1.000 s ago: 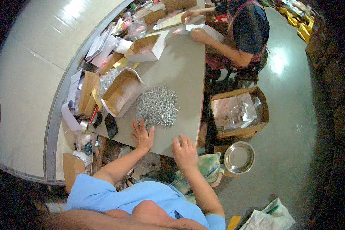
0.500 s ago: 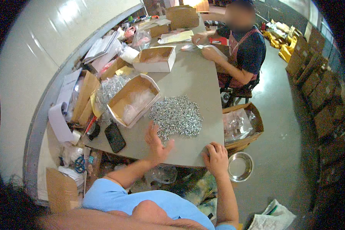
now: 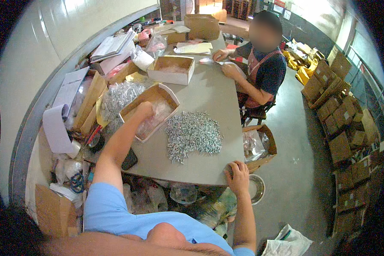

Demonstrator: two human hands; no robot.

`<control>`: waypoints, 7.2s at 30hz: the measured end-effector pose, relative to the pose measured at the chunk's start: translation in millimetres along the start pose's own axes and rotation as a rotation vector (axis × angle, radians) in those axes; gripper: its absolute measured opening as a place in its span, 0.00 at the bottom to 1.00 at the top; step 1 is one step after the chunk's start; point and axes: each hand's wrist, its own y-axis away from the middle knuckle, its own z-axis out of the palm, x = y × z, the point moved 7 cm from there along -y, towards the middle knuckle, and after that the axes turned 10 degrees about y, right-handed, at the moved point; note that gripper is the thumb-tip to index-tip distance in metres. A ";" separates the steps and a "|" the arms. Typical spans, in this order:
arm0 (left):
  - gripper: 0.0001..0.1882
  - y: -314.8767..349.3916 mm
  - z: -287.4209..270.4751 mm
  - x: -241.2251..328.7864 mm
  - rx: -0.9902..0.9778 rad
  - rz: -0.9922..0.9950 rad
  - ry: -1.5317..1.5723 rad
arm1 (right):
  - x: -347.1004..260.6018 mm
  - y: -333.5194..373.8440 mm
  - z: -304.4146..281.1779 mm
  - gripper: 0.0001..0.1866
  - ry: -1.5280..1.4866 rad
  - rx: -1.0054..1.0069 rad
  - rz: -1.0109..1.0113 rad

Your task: The person sorts small metal screws by hand, picking them up from a pile and placing them into a small plastic bag.

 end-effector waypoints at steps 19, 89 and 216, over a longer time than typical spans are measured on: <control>0.10 140.5 -31.2 59.5 0.294 0.433 0.674 | -20.9 -10.2 16.3 0.16 -0.060 -0.125 -0.003; 0.23 348.2 272.6 45.5 -0.684 0.250 1.275 | 32.5 -73.9 -39.3 0.07 0.303 0.255 0.218; 0.12 357.3 274.5 54.8 -0.539 0.077 1.388 | -164.6 -39.3 65.4 0.22 -0.247 -0.286 -0.188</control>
